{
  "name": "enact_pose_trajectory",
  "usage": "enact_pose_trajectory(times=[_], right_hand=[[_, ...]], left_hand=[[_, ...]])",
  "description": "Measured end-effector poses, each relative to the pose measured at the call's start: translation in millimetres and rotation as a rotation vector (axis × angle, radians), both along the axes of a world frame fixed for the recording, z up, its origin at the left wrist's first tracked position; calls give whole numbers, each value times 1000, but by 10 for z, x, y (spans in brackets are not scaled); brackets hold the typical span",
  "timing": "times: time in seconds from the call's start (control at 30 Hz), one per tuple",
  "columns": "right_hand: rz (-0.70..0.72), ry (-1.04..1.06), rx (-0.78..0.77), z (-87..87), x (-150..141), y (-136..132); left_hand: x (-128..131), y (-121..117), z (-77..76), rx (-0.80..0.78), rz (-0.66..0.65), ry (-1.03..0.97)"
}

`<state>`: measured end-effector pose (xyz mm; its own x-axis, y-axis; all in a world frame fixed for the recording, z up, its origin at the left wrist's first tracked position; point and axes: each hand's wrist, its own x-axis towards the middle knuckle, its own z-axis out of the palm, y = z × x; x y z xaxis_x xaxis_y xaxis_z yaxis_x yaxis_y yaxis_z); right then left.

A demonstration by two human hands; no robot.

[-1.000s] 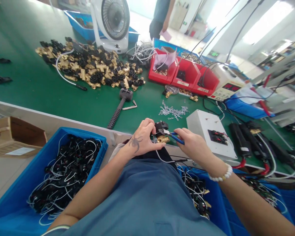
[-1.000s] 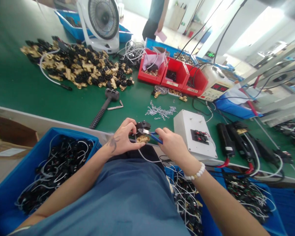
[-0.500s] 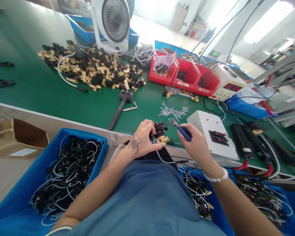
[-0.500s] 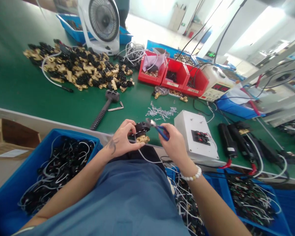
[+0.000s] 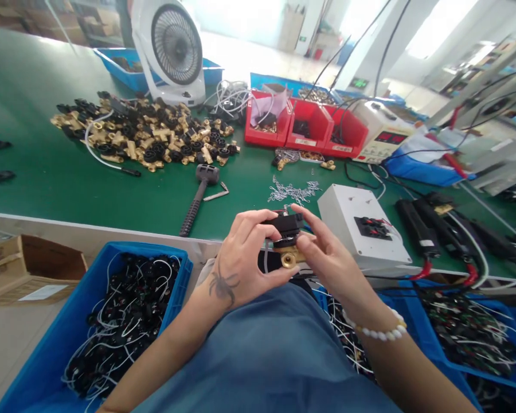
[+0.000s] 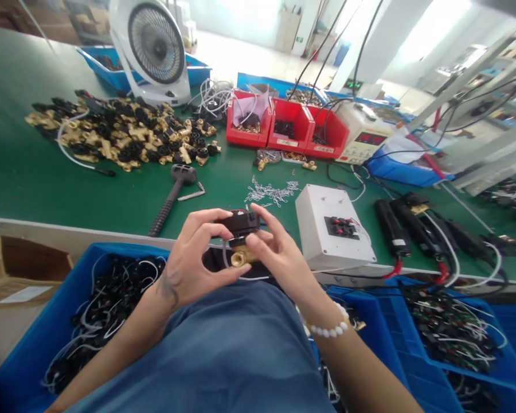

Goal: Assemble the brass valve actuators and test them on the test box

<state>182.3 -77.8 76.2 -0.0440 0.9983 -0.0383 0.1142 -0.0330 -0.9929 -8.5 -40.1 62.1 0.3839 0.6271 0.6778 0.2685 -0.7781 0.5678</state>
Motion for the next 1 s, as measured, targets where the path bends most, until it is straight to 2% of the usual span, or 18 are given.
enact_pose_trajectory(times=[0.07,0.17,0.37,0.5,0.6,0.67,0.7,0.73,0.8,0.87,0.93,1.0], right_hand=[[-13,137,20,91,-122,-94],[-56,223,87,148,-208,-157],[-92,237,163,181,-263,-212],[-117,193,131,196,-291,-228],[-102,252,130,189,-305,-223],[-104,290,134,180,-327,-230],[-112,293,138,180,-340,-238],[-115,281,141,186,-348,-246],[-73,191,149,234,-322,-242],[2,-16,155,335,-181,-171],[-42,-334,195,466,120,-2],[-349,-665,355,569,561,255]], left_hand=[[-19,-29,54,43,-37,-12],[-43,-62,125,51,-75,-38],[-32,-119,210,77,-21,-117],[-32,-169,235,89,5,-127],[-21,-219,219,34,3,-160],[3,-232,190,-129,3,-320],[20,-225,174,-277,-24,-427],[39,-209,159,-466,-84,-526],[83,-157,135,-884,-287,-623],[127,-102,123,-1160,-417,-648],[163,-71,121,-1233,-380,-709],[181,-71,133,-1231,-319,-760]])
